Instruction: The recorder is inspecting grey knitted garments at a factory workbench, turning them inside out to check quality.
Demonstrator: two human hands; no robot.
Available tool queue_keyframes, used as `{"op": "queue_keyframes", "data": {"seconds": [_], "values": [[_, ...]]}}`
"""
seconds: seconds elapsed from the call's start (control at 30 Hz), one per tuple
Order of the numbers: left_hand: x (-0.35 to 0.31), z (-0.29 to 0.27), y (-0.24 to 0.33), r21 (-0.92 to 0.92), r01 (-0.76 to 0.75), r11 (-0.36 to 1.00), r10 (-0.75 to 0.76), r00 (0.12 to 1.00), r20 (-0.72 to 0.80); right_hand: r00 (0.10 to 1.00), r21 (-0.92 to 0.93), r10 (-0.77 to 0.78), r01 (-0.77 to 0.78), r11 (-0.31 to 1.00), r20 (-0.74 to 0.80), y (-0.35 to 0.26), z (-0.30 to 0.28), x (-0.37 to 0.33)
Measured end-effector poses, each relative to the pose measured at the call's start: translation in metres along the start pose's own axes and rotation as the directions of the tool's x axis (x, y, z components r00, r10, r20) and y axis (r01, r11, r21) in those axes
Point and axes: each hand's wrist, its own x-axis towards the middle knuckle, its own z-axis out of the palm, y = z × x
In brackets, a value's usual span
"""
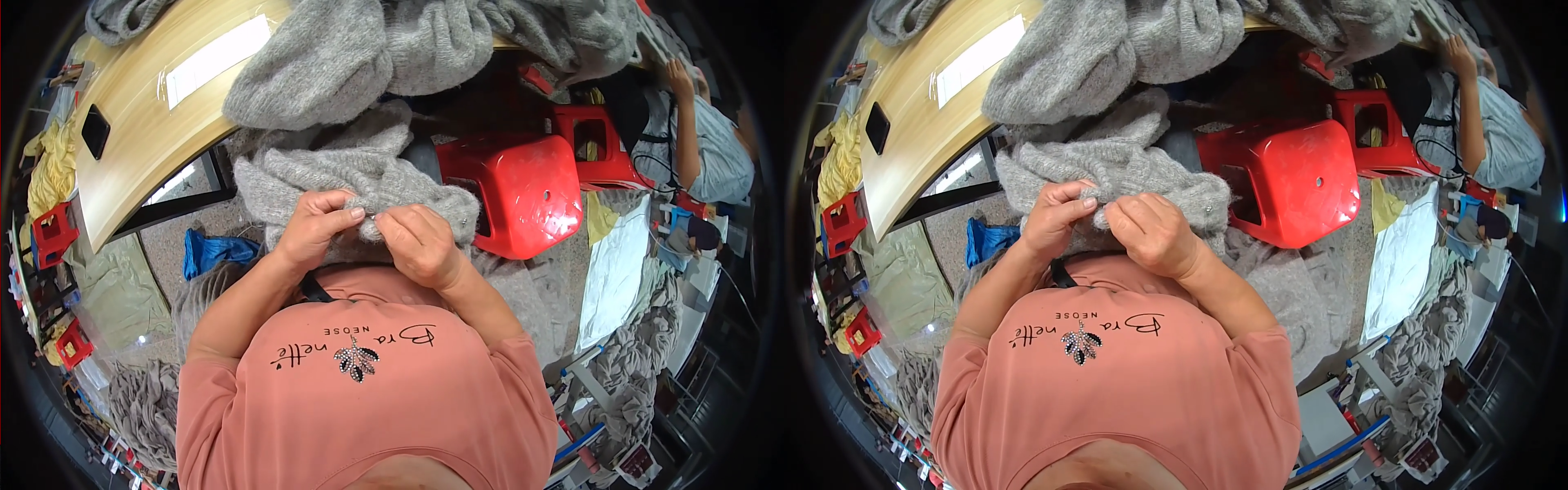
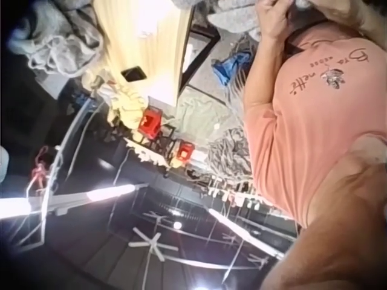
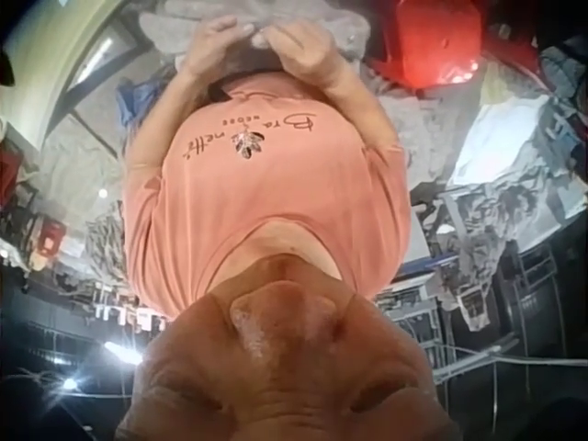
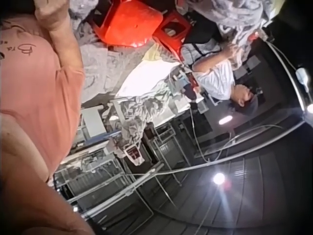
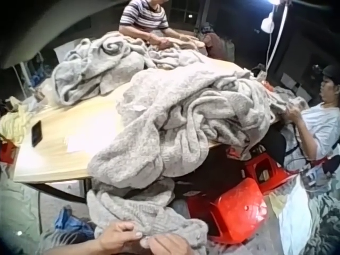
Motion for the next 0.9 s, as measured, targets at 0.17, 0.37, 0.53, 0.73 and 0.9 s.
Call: {"op": "queue_keyframes", "data": {"seconds": [0.17,0.37,0.53,0.73,0.9], "values": [[0.001,-0.004,-0.002,0.014,-0.057,0.998,0.056,0.996,0.071,0.998,0.007,-0.030,0.031,1.000,-0.053,-0.003,0.011,0.000],[0.000,-0.009,-0.003,0.095,-0.065,0.993,0.062,0.998,0.033,0.998,-0.049,0.034,-0.032,0.998,0.053,0.001,0.013,0.001],[-0.004,-0.010,-0.008,0.028,-0.060,0.998,0.061,0.997,-0.043,0.999,0.004,0.039,-0.039,0.999,0.024,0.002,0.021,0.002],[-0.003,-0.013,-0.009,-0.025,-0.043,0.999,0.042,0.999,-0.021,1.000,0.038,0.023,-0.024,0.999,0.016,0.001,0.019,0.004],[-0.005,-0.010,-0.004,-0.018,-0.042,0.999,0.041,0.999,-0.020,0.998,0.034,0.055,-0.056,0.998,0.017,0.000,0.021,0.004]]}}
